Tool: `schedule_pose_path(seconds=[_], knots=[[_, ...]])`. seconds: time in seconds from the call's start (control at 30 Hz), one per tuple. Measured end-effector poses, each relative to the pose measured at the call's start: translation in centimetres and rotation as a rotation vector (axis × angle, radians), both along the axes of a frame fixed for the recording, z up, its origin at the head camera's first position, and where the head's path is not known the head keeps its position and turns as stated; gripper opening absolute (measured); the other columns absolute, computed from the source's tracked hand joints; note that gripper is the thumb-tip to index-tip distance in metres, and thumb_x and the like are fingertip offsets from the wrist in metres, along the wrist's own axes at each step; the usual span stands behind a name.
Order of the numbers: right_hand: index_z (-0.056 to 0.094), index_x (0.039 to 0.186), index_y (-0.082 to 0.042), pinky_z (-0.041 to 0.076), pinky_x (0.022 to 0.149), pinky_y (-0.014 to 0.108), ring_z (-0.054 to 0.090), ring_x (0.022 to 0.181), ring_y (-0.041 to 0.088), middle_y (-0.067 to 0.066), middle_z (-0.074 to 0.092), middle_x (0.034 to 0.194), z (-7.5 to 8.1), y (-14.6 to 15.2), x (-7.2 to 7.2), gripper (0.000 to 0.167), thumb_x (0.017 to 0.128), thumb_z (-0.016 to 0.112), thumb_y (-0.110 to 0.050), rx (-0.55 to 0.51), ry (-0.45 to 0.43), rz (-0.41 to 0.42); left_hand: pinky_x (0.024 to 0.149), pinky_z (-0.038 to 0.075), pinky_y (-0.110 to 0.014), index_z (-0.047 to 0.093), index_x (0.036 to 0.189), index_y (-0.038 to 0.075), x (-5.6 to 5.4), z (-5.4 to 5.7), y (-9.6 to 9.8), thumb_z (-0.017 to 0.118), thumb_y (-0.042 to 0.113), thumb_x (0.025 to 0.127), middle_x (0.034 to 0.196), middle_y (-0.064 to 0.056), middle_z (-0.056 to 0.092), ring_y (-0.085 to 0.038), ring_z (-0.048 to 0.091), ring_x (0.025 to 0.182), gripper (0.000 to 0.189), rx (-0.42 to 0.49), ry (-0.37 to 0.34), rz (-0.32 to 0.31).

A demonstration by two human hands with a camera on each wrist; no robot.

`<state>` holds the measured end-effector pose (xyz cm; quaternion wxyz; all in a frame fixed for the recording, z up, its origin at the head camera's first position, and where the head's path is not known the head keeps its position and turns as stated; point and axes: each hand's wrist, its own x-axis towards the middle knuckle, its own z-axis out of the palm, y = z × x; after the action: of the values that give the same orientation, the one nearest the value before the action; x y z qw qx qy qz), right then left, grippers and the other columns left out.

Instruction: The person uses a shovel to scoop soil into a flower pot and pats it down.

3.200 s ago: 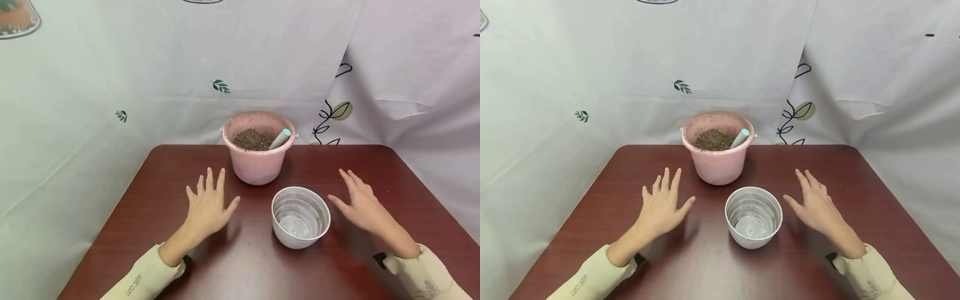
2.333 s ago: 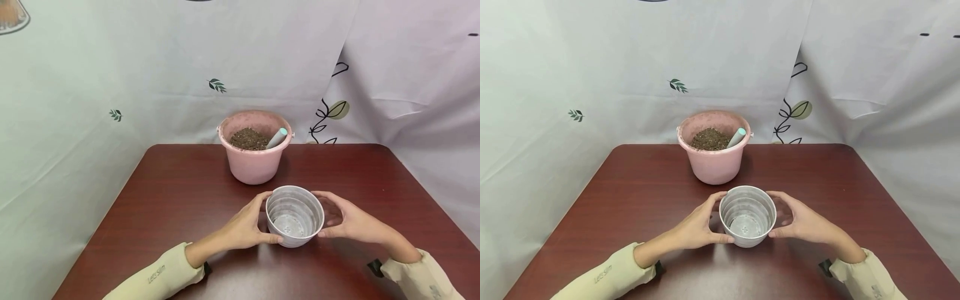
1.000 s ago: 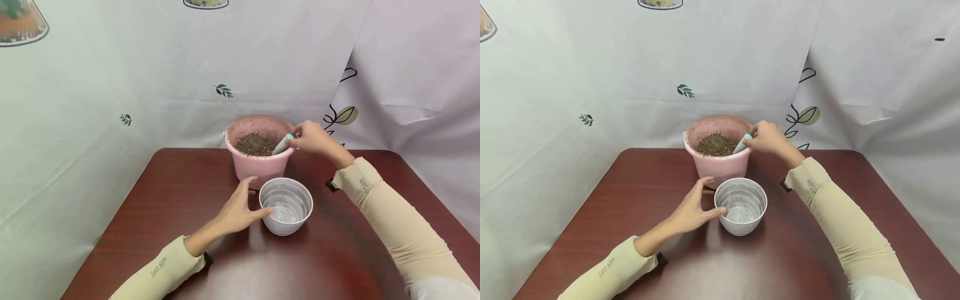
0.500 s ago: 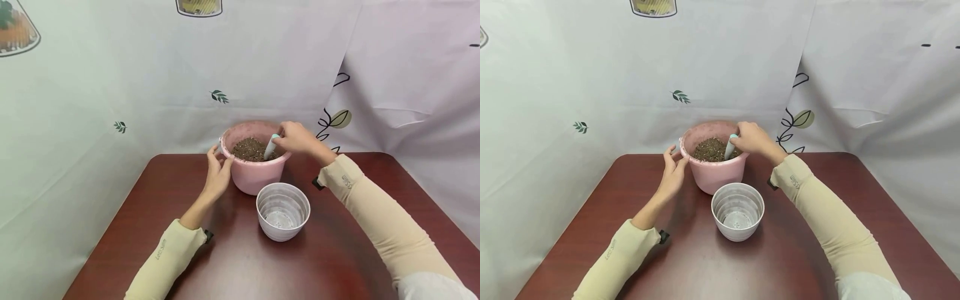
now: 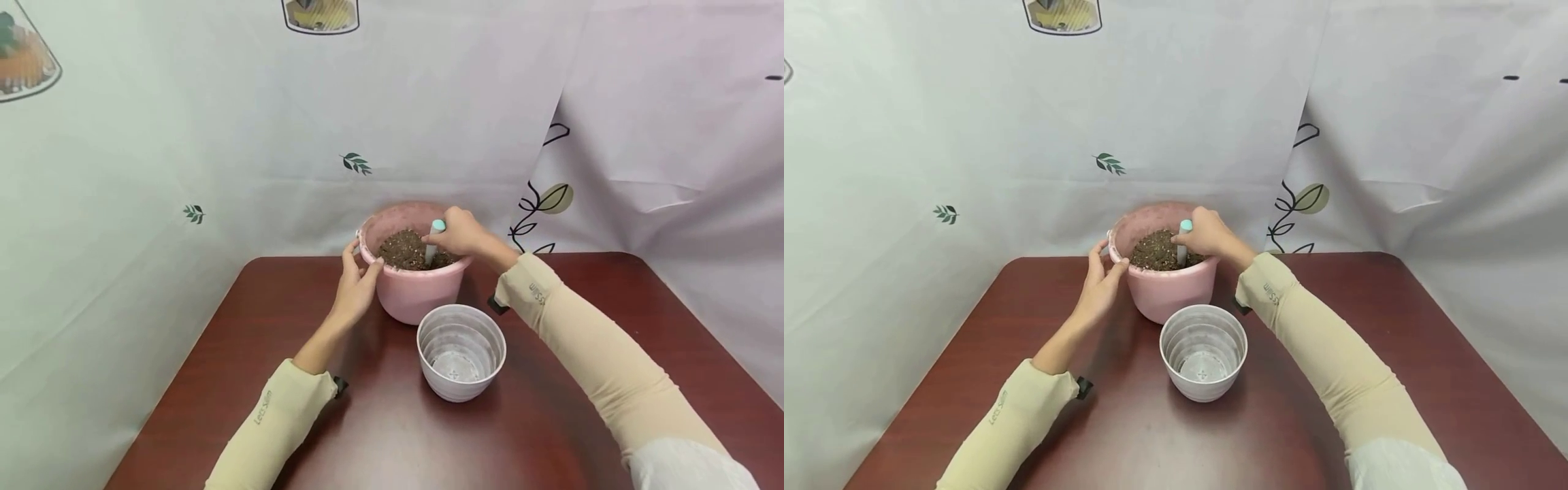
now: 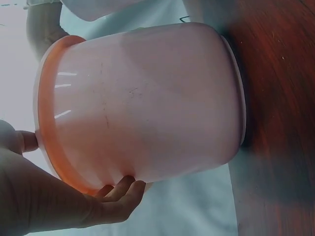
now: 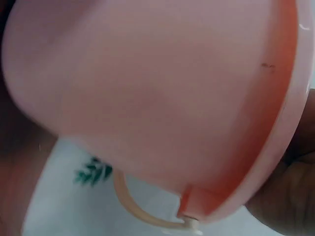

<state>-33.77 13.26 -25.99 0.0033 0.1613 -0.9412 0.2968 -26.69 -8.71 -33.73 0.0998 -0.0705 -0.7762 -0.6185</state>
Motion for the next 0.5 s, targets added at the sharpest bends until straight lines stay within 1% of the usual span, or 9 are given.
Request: schedule_pose_path(seconds=[0.03,0.1,0.2,0.27,0.37,0.43,0.5], knots=[[0.069,0.074,-0.003,0.044,0.050,0.024,0.055,0.047,0.012,0.008,0.067,0.061,-0.1,0.1,0.1,0.031,0.090,0.072,-0.029,-0.034,-0.004,-0.004,0.102,0.042,-0.049,0.019,0.153,0.010,0.0,-0.2,0.0,0.054,0.023,0.099,0.144,-0.025,0.043,-0.039,0.052,0.125,0.066,-0.003,0.004,-0.009],[0.069,0.078,-0.001,0.044,0.052,0.023,0.056,0.047,0.012,0.012,0.067,0.062,-0.1,0.3,0.4,0.028,0.091,0.070,-0.026,-0.086,0.026,-0.021,0.102,0.042,-0.050,0.017,0.154,0.009,0.0,-0.4,0.0,0.054,0.023,0.100,0.143,-0.026,0.044,-0.040,0.052,0.125,0.067,0.000,0.023,-0.027],[0.068,0.084,0.000,0.043,0.051,0.023,0.055,0.047,0.013,0.017,0.067,0.064,0.0,0.9,0.6,0.025,0.093,0.068,-0.024,-0.183,0.064,-0.038,0.101,0.043,-0.049,0.016,0.154,0.010,-0.1,-0.6,0.0,0.053,0.025,0.101,0.138,-0.024,0.046,-0.039,0.053,0.124,0.067,-0.005,0.038,-0.033],[0.068,0.087,0.001,0.043,0.050,0.023,0.056,0.048,0.013,0.017,0.067,0.065,0.1,1.2,0.8,0.025,0.093,0.068,-0.024,-0.228,0.059,-0.043,0.098,0.044,-0.048,0.016,0.154,0.012,-0.1,-0.6,-0.1,0.054,0.027,0.101,0.133,-0.022,0.047,-0.038,0.055,0.119,0.068,-0.009,0.033,-0.030],[0.068,0.092,0.003,0.043,0.046,0.023,0.059,0.048,0.013,0.017,0.068,0.068,-0.1,1.6,1.0,0.024,0.094,0.067,-0.021,-0.307,0.019,-0.047,0.096,0.044,-0.046,0.017,0.154,0.013,-0.1,-0.6,-0.2,0.055,0.026,0.100,0.131,-0.022,0.048,-0.036,0.057,0.114,0.068,0.005,0.022,-0.027],[0.067,0.093,0.005,0.044,0.045,0.023,0.062,0.050,0.013,0.017,0.068,0.069,-0.3,1.8,1.1,0.023,0.094,0.066,-0.018,-0.354,0.003,-0.050,0.098,0.043,-0.047,0.018,0.154,0.012,-0.2,-0.6,-0.3,0.056,0.025,0.099,0.133,-0.024,0.046,-0.036,0.055,0.114,0.068,0.023,0.015,-0.023],[0.067,0.095,0.007,0.046,0.047,0.023,0.062,0.051,0.011,0.014,0.068,0.068,-0.6,2.0,1.2,0.023,0.095,0.065,-0.016,-0.386,0.000,-0.049,0.101,0.041,-0.047,0.019,0.153,0.011,-0.2,-0.6,-0.3,0.057,0.024,0.098,0.136,-0.025,0.043,-0.035,0.050,0.120,0.068,0.036,0.006,-0.016]])
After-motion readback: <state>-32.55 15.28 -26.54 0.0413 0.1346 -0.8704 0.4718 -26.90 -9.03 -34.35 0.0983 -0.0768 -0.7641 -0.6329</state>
